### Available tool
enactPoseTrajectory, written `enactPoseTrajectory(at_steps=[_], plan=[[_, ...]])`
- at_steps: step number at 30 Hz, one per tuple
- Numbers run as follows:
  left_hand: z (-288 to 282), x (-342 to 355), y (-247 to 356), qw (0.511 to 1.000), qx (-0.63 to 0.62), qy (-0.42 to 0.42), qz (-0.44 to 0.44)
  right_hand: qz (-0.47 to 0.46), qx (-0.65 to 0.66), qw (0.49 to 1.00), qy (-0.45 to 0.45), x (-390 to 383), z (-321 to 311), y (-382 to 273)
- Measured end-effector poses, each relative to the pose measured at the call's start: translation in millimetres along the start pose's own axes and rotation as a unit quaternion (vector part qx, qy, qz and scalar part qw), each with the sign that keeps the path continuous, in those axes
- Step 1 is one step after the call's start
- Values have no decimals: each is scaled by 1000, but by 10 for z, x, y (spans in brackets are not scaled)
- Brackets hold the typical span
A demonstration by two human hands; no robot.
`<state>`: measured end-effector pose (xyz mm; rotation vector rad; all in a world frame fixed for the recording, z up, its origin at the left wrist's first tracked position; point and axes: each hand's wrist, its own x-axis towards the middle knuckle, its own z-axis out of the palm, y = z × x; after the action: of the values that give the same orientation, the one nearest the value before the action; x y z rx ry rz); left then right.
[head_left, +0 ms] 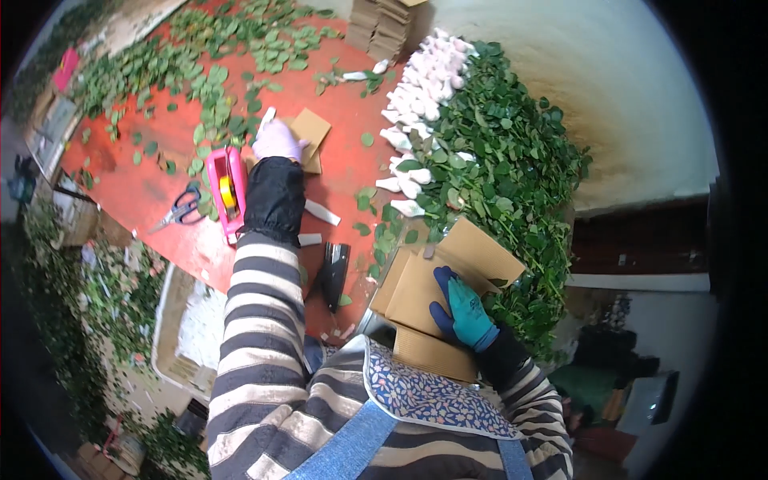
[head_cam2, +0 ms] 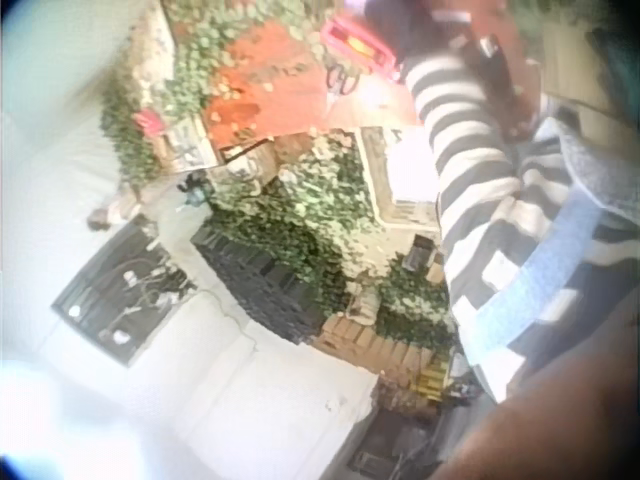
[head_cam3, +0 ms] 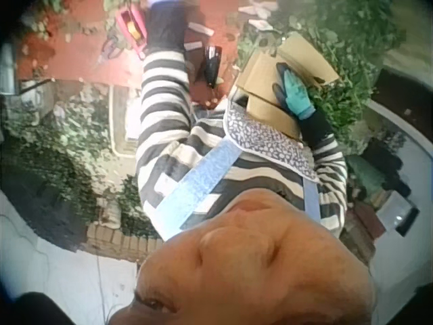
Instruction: The person places roses into a small cardboard box, covers them with a cardboard insert, and then seals the box with a stapler. They then take the box and place it inside a larger bag along with a bunch of roses.
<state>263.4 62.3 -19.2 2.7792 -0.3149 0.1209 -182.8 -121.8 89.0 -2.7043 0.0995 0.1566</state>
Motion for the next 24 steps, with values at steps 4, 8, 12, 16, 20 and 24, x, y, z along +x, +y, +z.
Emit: enactPoseTrajectory(at_steps=[4, 8, 12, 16, 20, 24], plan=[[213, 503, -379, 996, -15, -85, -35, -35, 6, 998, 50, -17, 47, -38], [38, 438, -921, 968, -206, -143, 13, -54, 18, 992, 109, 39, 245, 177], [-955, -1040, -44, 798, -514, -311, 51, -62, 51, 988, 135, -40, 419, 457], [-1076, -2341, 716, 657, -483, -578, 31, -61, -55, 992, 97, -141, 706, 770], [-319, -2728, 1126, 628, -423, -652, -34, -98, 61, 993, 23, 8, 687, 1020], [-178, -2846, 1048, 659, -437, -611, -30, -162, 131, 975, 71, 66, 569, 984]])
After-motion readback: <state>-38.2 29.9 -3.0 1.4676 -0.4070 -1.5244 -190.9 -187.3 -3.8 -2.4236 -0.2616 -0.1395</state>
